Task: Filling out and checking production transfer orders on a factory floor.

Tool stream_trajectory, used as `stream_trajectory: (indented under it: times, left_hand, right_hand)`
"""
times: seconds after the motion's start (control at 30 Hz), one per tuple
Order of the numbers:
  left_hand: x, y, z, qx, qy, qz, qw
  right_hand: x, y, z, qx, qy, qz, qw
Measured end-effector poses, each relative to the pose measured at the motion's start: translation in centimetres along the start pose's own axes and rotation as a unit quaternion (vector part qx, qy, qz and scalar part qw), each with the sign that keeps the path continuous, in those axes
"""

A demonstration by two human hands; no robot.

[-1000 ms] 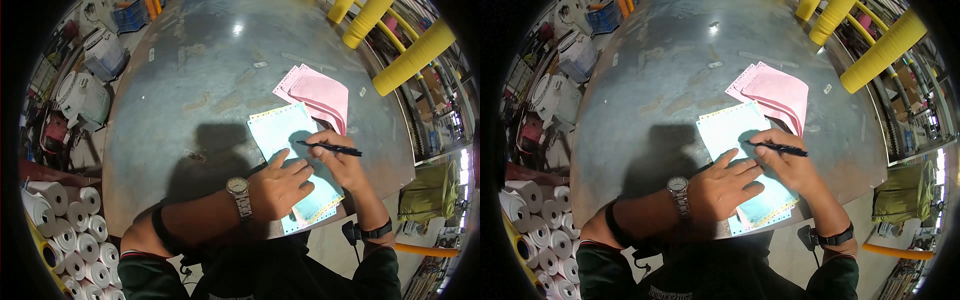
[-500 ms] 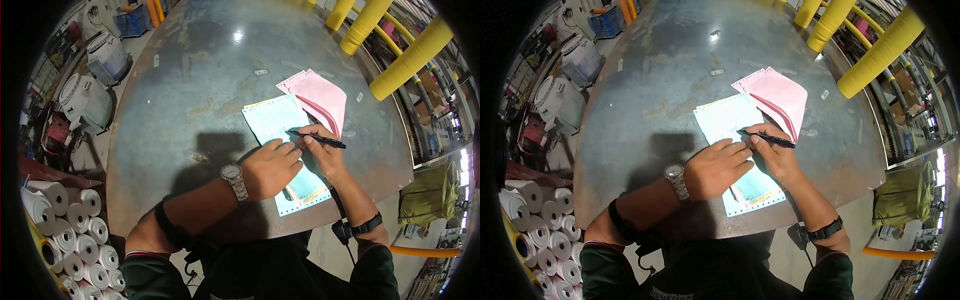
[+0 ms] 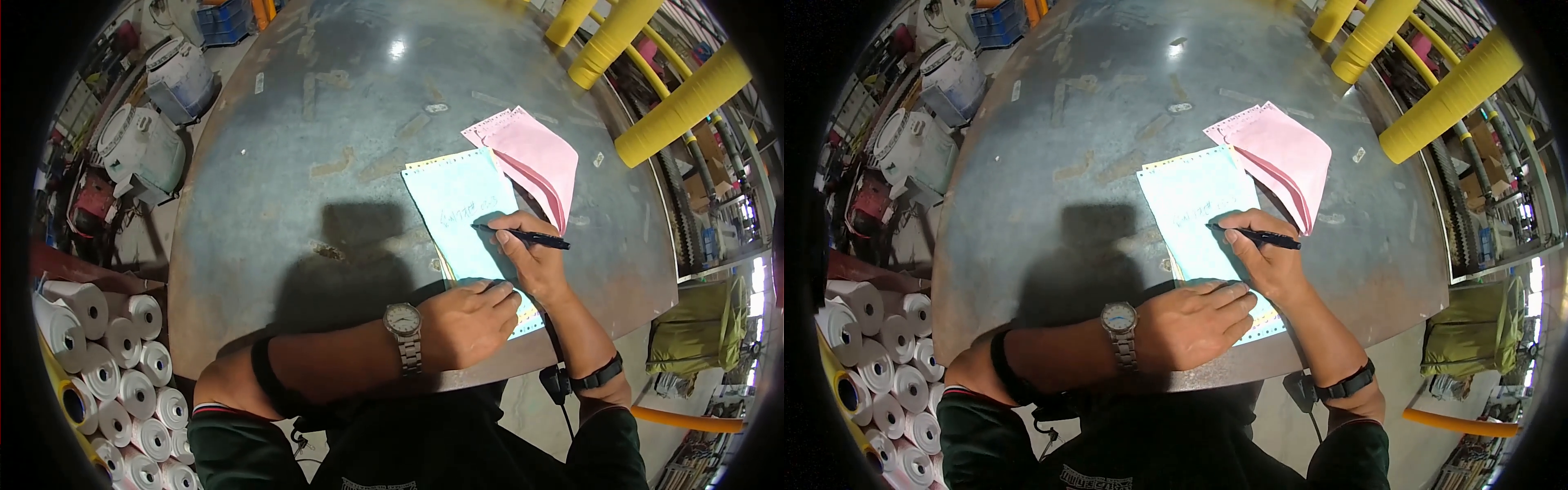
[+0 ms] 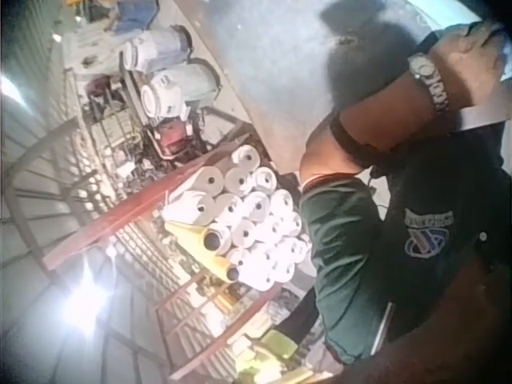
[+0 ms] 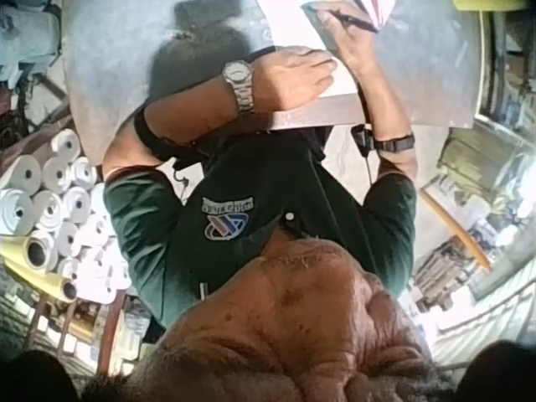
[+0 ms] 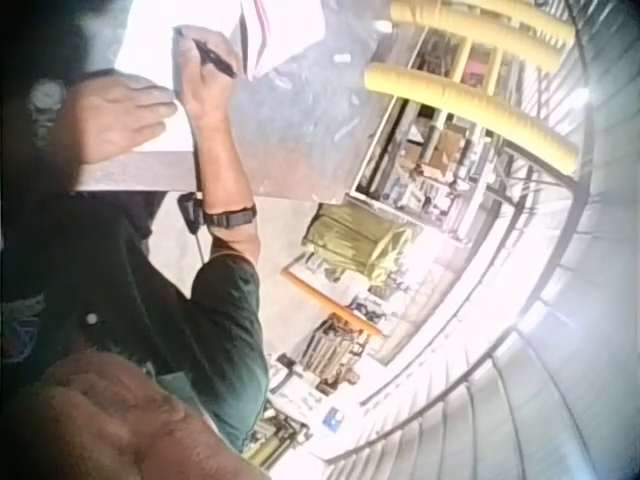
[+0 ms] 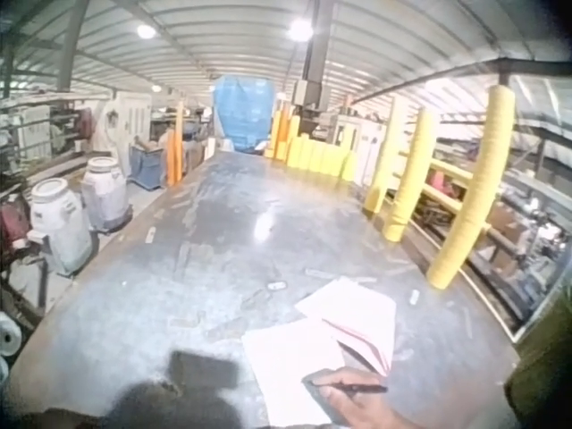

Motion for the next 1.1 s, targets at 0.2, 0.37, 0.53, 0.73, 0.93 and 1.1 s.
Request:
stream_trajectory:
  times: [0.2, 0.37, 0.53, 0.73, 0.93, 1.1]
  left_hand:
    - [-0.2, -0.1, -0.4, -0.006, -0.007, -0.007, 1.0]
    - [0.0, -0.1, -0.2, -0.003, -0.003, -0.005, 1.0]
    - [-0.1, -0.2, -0.3, -0.003, -0.007, 0.003, 1.0]
    - [-0.1, -0.1, -0.5, 0.0, -0.022, 0.013, 1.0]
    - [0.2, -0.4, -0.6, -0.015, -0.034, 0.021, 0.999]
    - [0.0, -0.4, -0.6, -0.012, -0.03, 0.023, 0.999]
  right_hand:
    - [0.1, -0.2, 0.1, 0.009, -0.024, -0.006, 1.0]
    - [-0.1, 0.0, 0.4, 0.013, -0.036, -0.035, 0.999]
    - [0.5, -0.7, 0.2, -0.008, -0.038, -0.016, 0.999]
    - [0.3, -1.1, 0.1, -0.026, -0.041, -0.012, 0.999]
    - [-0.1, -0.1, 0.2, -0.001, -0.021, -0.011, 1.0]
    - [0.1, -0.7, 0.2, -0.013, -0.031, -0.02, 0.999]
Point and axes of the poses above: each hand's wrist, its own z-axis away from the middle knuckle, its own x-axis out of the palm, y = z × x, the point moved 9 cm from there along -z, towards the middle knuckle, and after that the axes turned 1 degree about -z, right-handed, at the moved point
